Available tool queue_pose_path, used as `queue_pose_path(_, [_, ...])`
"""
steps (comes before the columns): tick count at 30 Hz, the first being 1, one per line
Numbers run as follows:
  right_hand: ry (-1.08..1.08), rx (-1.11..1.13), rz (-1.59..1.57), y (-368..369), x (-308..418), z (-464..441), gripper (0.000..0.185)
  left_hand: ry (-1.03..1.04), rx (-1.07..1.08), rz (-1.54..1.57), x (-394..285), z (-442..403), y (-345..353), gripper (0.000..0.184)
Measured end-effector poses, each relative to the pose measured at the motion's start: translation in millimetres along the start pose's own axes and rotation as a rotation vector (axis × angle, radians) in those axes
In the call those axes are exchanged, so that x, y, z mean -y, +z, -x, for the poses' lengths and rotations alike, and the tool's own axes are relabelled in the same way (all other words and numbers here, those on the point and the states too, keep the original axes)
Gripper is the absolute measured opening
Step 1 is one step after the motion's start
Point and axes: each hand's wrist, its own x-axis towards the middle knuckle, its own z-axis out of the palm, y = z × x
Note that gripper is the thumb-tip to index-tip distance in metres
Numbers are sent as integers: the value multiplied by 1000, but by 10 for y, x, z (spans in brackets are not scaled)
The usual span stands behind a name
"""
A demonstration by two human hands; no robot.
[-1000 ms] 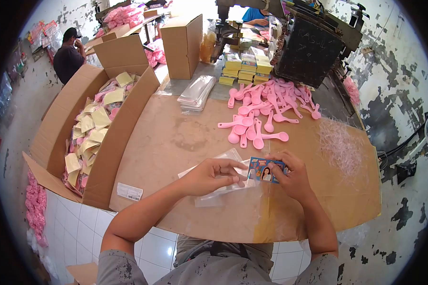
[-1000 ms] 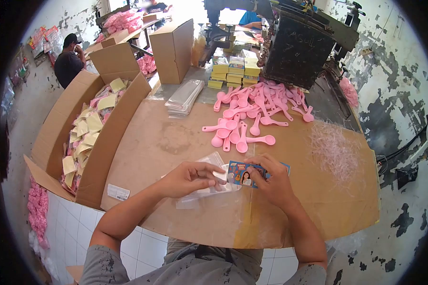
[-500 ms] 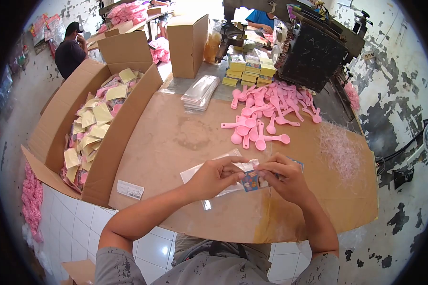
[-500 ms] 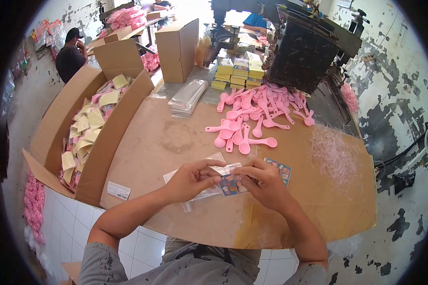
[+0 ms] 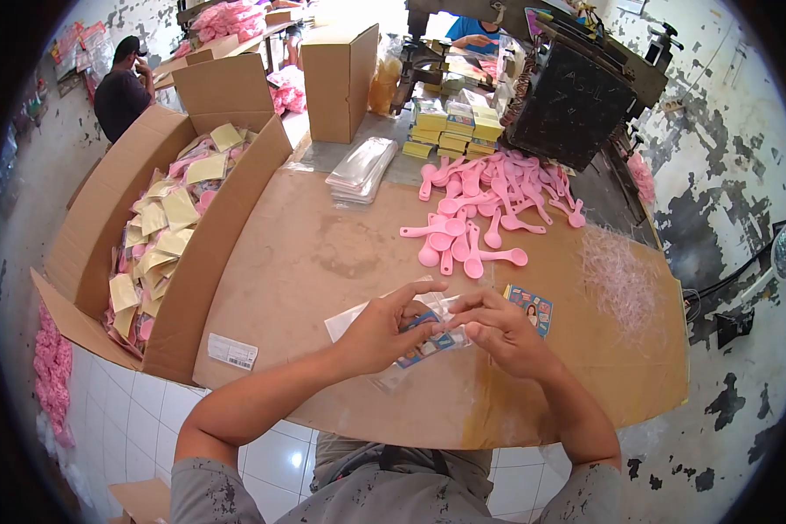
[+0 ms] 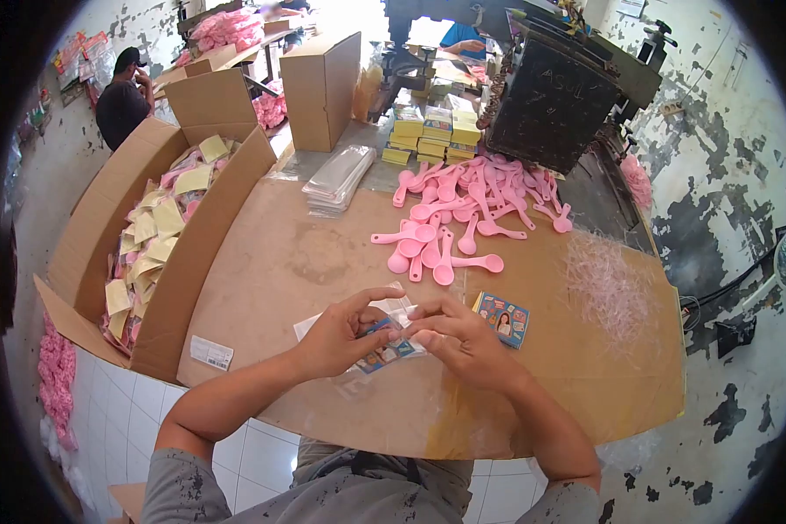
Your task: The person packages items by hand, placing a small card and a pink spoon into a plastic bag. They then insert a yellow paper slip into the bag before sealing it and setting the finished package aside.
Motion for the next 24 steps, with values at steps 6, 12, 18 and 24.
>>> queue_pose_path(6, [-114,-137,652,-651,-859,-489,30,11,2,157,106,-53,1,44])
queue_pose_path(12, [113,-96,591,-652,-784,-522,37,-10,-17,194,121,-67,-23,40])
queue_pose_path(18, [138,-257,216,-550,-242,-337,48,2,-3,248,-17,-30,2,43])
queue_pose_path(24, [86,-222,-395,-170,159,-309,59,-6,-3,193,87,-24,65,41])
